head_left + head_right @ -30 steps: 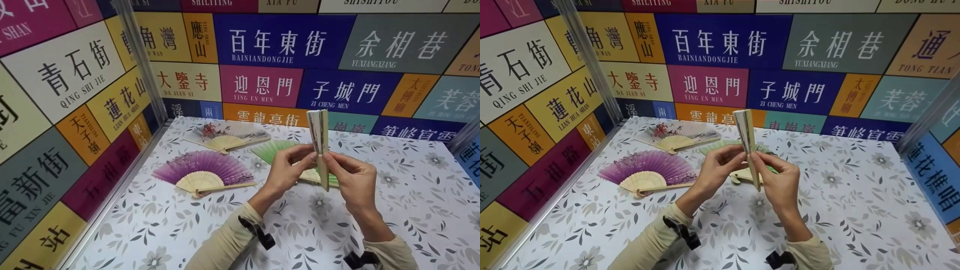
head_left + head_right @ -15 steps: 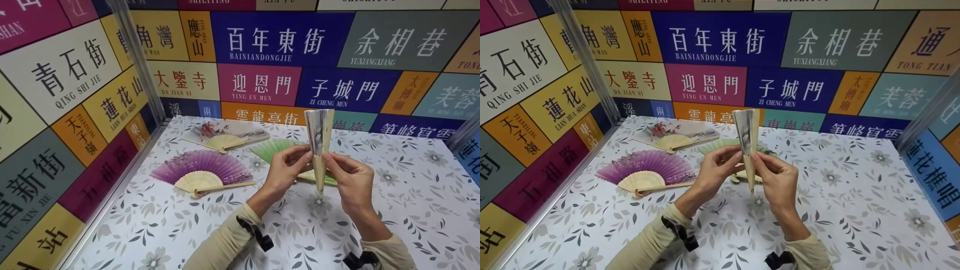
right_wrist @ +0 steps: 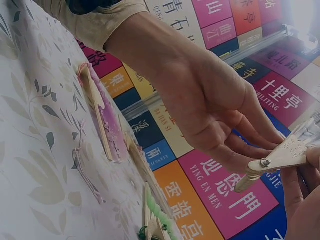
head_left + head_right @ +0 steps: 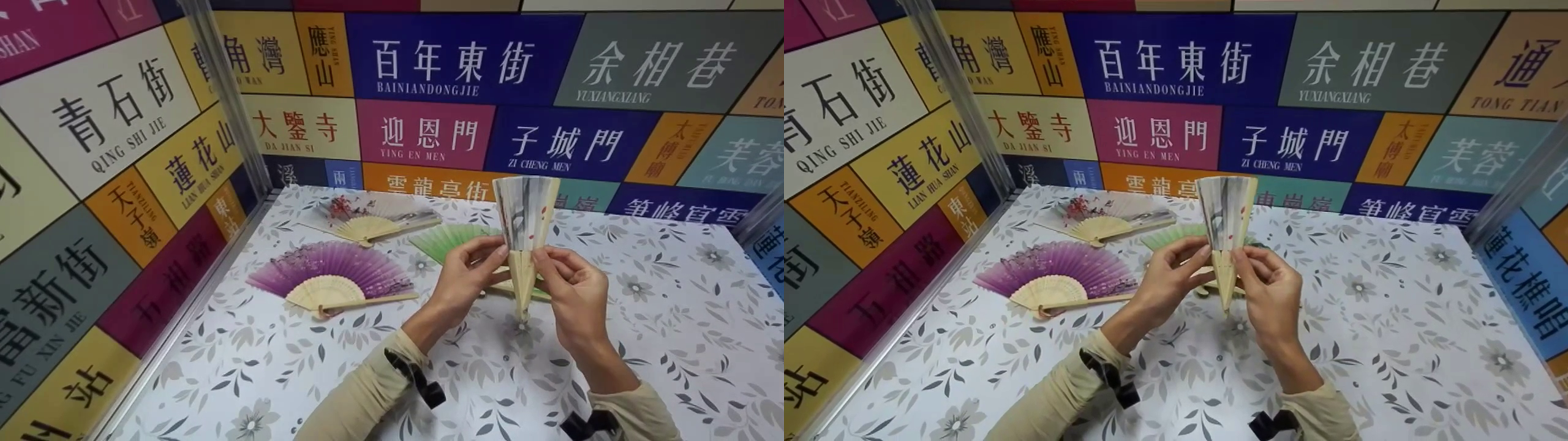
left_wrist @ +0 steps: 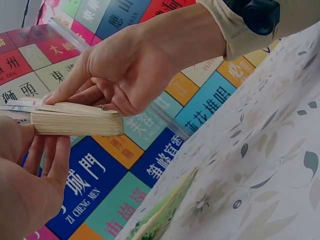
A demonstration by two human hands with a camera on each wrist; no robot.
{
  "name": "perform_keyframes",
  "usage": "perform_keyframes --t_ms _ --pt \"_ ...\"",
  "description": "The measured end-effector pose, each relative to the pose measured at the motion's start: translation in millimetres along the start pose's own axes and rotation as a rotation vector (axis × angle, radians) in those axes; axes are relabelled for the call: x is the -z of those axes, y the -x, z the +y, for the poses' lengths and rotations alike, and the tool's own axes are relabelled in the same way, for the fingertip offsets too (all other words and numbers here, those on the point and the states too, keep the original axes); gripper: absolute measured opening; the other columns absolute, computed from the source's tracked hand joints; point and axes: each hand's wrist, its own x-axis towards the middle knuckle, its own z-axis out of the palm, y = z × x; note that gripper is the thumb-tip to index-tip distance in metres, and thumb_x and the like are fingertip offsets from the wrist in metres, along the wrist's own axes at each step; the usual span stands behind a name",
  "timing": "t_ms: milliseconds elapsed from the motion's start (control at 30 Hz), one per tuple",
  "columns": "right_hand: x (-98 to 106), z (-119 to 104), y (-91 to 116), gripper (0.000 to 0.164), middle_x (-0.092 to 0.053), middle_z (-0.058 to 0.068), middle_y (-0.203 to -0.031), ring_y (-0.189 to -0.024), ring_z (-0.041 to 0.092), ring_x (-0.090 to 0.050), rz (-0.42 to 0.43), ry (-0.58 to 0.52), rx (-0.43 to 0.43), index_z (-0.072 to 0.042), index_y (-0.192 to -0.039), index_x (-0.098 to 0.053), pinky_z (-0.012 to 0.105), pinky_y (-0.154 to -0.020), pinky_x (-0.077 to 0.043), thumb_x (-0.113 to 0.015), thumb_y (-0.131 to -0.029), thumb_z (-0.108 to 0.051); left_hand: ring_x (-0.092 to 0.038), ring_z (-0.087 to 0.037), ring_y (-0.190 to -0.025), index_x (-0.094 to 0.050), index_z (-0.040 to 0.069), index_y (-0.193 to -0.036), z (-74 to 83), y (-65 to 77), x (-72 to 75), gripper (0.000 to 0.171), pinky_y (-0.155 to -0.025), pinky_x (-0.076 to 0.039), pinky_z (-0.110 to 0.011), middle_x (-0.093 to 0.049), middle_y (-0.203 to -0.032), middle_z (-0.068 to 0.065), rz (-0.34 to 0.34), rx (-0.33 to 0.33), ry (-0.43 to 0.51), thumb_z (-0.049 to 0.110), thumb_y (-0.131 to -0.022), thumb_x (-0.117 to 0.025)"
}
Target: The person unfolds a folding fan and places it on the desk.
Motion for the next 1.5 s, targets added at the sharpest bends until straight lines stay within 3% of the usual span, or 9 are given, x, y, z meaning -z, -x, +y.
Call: perform_keyframes --t_ms 700,1067,1500 --pt "3.0 1.8 -0.5 0.029 -0.077 0.012 -0.088 -0.083 0.019 -0.076 -0.036 -0.071 -0.039 0.007 -0.107 -0.055 0.03 -0.074 -0.066 -0.062 -0.1 -0.02 -0.07 -0.026 -0.104 -0.062 -0.003 -0.125 5.1 -0.9 3.5 0.029 -0.096 -0.062 -0.043 -0.069 -0.113 -0.016 0.029 0.014 0.057 0.009 -0.098 -0.064" --pt "4.2 3.3 -0.8 0.032 -0.076 0.012 -0.092 -0.084 0.018 -0.075 -0.068 -0.122 -0.033 0.012 -0.113 -0.055 0.029 -0.075 -0.066 -0.06 -0.101 -0.017 -0.07 -0.024 -0.103 -0.061 -0.005 -0.126 4.5 0.4 4.5 0.029 -0.096 -0.062 -0.044 -0.069 -0.112 -0.015 0.027 0.006 0.068 0.007 -0.099 -0.063" --pt "7.6 2.4 -2.7 0.031 -0.074 0.011 -0.092 -0.084 0.018 -0.074 -0.002 -0.166 -0.05 0.01 -0.112 -0.057 0.028 -0.075 -0.066 -0.063 -0.099 -0.018 -0.07 -0.023 -0.102 -0.061 -0.001 -0.125 7.7 1.5 4.6 0.029 -0.097 -0.062 -0.044 -0.069 -0.113 -0.013 0.03 0.008 0.078 0.011 -0.099 -0.064"
